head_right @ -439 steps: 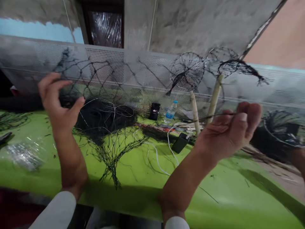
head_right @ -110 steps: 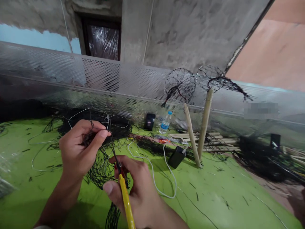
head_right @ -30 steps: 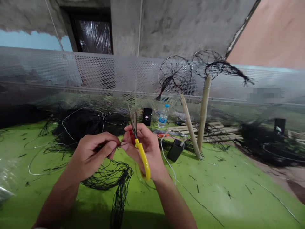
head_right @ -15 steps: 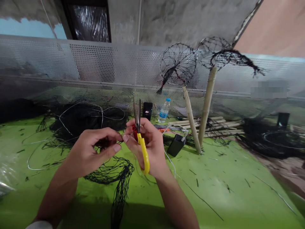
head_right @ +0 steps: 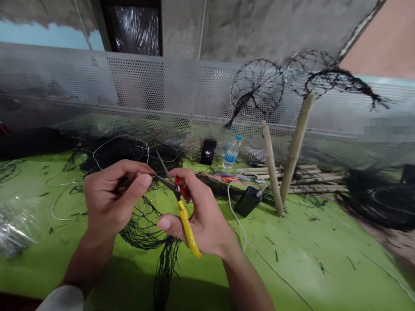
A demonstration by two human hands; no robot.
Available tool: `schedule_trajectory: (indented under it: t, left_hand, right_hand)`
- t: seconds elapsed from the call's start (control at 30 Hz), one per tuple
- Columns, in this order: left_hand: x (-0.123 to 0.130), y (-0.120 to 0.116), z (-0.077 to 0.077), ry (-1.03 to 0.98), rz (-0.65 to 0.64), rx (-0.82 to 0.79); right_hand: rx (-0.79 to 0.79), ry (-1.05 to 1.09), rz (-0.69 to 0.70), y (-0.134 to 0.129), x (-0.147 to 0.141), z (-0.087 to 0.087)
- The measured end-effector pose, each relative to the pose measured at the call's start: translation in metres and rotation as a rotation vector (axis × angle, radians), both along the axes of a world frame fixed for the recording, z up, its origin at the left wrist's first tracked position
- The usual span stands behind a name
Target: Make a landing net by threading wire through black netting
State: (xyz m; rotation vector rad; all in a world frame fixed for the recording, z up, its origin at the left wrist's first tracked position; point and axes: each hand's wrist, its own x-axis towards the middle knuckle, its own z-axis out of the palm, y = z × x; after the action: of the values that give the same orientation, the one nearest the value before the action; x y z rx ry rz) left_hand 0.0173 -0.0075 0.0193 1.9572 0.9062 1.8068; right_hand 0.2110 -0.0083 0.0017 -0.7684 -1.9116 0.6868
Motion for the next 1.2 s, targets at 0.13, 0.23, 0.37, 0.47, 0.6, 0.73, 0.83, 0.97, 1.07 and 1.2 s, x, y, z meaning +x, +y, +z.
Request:
schedule_trajectory:
  t: [0.13,0.23,0.37,0.47,0.6,0.73,0.83,0.97,1.07,1.2]
  left_hand:
    - [0.0010,-0.0017,-0.0019,-0.106,0.096,0.018]
    - [0.0009,-0.0011,-0.0027,-0.087,0.142,0.026]
    - [0.0033,0.0015,-0.0042,0.013,0.145,0.065]
    - [0.0060,0.0028,-0.0053,0.059,0.128,0.109]
    - [0.0064,0.0020,-0.0054,0.091,0.095,0.111]
    - [0.0061,0.0014,-0.0047,0.102,0.086,0.106]
    - [0.0066,0.0023,-0.0042,0.120,0.100,0.111]
    - [0.0064,0.0033,-0.0044,0.133,0.120,0.118]
    - [0.0057,0.0035,-0.0048,0.139,0.139,0.126]
    - [0.0052,0.0041,-0.0056,0.131,0.144,0.137]
  right_hand:
    - [0.015,-0.049,-0.024,0.0017,-0.0043,0.0017]
    - [0.022,-0.083,-0.024,0.0035,-0.0052,0.0006]
    - [0.032,-0.051,-0.017,0.0048,-0.0056,-0.0006]
    - [0.048,-0.038,-0.006,0.0045,-0.0057,-0.0011]
    - [0.059,-0.033,0.003,0.0042,-0.0050,-0.0015]
    - [0.062,-0.028,-0.014,0.0053,-0.0050,-0.0016]
    - [0.057,-0.006,-0.022,0.0058,-0.0060,-0.0024]
    - [0.033,0.029,-0.062,0.0052,-0.0073,-0.0044]
    - [0.016,0.037,-0.094,0.0038,-0.0079,-0.0046]
    - [0.004,0.047,-0.154,0.0022,-0.0085,-0.0042]
